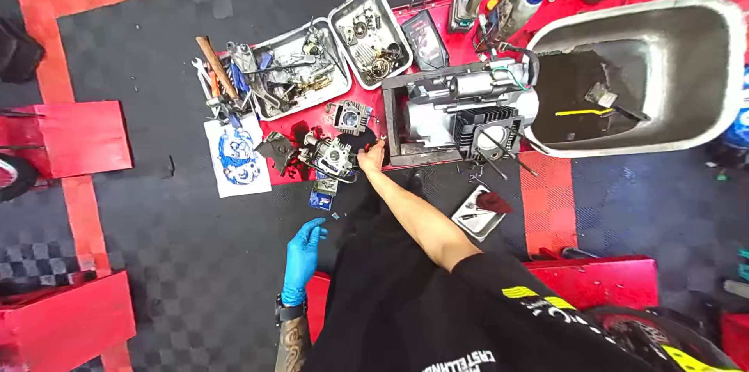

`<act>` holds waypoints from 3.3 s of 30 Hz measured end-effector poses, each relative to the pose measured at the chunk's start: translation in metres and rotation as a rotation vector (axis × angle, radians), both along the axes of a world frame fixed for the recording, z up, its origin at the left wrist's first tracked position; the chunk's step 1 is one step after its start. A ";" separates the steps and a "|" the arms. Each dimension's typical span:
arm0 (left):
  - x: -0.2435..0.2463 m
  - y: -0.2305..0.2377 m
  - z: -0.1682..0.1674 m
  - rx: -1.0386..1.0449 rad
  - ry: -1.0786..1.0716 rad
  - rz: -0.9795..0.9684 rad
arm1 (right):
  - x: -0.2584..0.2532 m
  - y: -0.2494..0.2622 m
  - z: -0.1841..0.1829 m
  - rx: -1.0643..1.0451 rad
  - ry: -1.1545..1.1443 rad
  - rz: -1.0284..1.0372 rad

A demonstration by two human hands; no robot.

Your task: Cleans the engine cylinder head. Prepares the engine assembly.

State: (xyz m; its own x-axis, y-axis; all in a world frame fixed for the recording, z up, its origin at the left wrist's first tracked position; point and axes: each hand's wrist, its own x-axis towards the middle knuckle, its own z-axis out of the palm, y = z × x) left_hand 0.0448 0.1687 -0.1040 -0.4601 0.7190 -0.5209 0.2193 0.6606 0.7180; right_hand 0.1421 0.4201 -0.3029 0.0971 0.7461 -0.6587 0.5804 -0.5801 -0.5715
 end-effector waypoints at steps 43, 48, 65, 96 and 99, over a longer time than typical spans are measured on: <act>0.210 0.244 -0.015 0.537 0.337 -0.793 | 0.316 -0.046 0.189 1.091 0.053 -0.269; 0.207 0.267 -0.048 0.623 0.519 -0.850 | 0.318 -0.023 0.200 1.200 0.029 -0.247; 0.218 0.285 -0.057 0.670 0.440 -0.798 | 0.311 -0.016 0.211 1.214 -0.248 -0.026; 0.213 0.290 -0.055 0.682 0.367 -0.844 | 0.304 0.034 0.127 1.156 -0.389 0.076; 0.214 0.290 -0.057 0.707 0.392 -0.831 | 0.303 0.035 0.130 1.135 -0.412 0.080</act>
State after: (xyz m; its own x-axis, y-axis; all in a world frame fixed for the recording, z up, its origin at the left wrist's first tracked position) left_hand 0.2591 0.4585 -0.1611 0.2499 0.9492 0.1912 0.6866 -0.3129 0.6563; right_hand 0.4447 0.4555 -0.1733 0.0728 0.8929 0.4444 0.8502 0.1774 -0.4956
